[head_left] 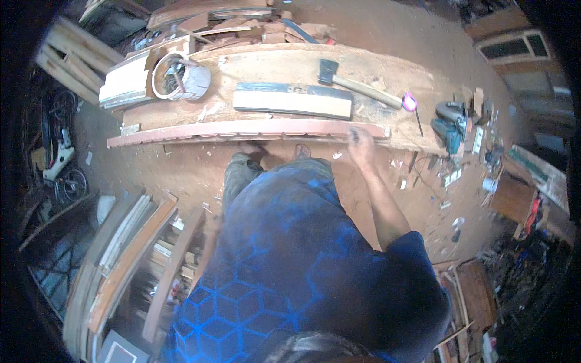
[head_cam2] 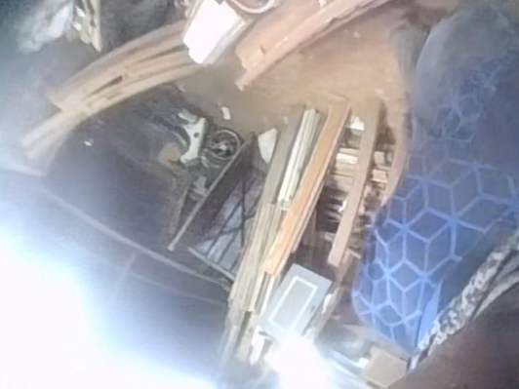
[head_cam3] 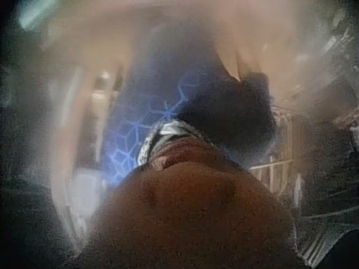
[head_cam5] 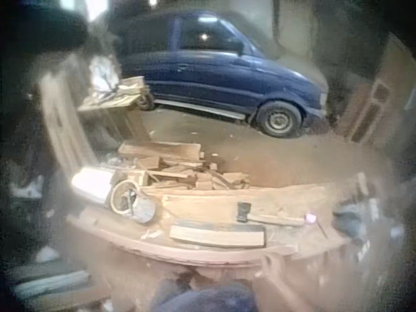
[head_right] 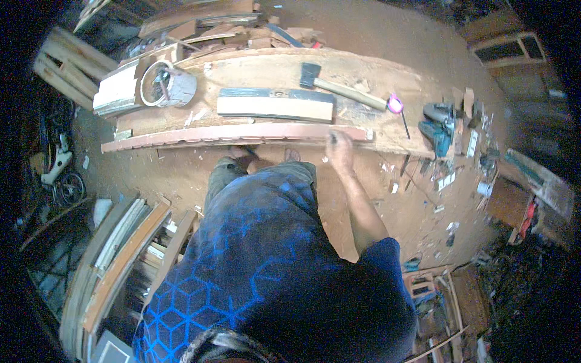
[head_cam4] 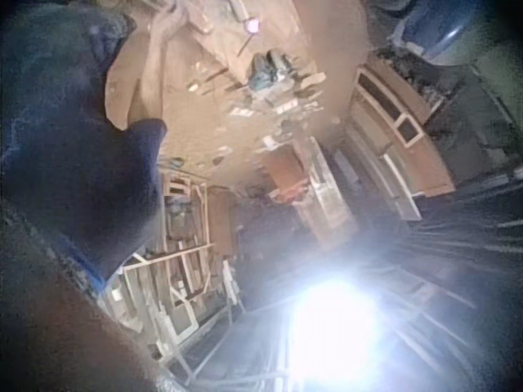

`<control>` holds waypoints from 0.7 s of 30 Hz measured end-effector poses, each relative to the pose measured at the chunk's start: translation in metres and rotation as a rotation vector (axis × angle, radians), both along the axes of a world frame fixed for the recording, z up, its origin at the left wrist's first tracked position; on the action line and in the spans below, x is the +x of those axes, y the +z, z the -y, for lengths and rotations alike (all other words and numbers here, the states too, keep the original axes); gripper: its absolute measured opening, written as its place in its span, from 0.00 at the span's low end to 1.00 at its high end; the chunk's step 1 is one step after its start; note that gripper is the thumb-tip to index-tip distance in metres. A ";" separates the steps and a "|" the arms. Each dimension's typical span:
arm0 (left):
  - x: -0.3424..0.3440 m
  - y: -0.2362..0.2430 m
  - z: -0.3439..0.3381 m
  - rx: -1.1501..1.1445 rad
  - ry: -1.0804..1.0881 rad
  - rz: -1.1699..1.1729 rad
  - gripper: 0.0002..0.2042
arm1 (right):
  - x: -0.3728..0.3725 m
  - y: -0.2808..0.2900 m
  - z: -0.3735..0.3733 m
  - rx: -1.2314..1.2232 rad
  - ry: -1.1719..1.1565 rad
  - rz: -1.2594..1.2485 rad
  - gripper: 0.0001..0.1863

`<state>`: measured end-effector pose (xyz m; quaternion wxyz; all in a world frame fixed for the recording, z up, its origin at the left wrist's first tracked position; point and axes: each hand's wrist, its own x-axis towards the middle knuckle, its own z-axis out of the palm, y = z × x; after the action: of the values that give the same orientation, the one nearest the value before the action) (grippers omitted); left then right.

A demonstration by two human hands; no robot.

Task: The person uses a hammer and chisel to carve notches into a long wooden plank, then measures and marks the plank with a tape measure. They use a circular saw to cut the plank into smaller sections, flipping the wood over to cut from different sides.

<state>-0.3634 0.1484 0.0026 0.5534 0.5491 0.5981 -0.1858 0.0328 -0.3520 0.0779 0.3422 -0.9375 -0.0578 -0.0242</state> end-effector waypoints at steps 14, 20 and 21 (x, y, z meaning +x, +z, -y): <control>0.397 0.104 0.080 0.874 -1.513 0.565 0.42 | 0.098 -0.017 0.047 -0.471 -0.075 -0.194 0.30; 0.426 0.062 0.127 0.469 -1.847 0.538 0.39 | 0.182 -0.043 0.009 -0.699 0.199 -0.282 0.39; 0.426 0.055 0.130 0.459 -1.844 0.510 0.38 | 0.189 -0.049 0.008 -0.750 0.238 -0.339 0.38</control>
<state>0.0627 0.0182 0.0573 0.1842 0.9183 -0.1807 -0.3001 0.2214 -0.3598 0.0286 -0.0175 -0.9745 -0.1136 0.1925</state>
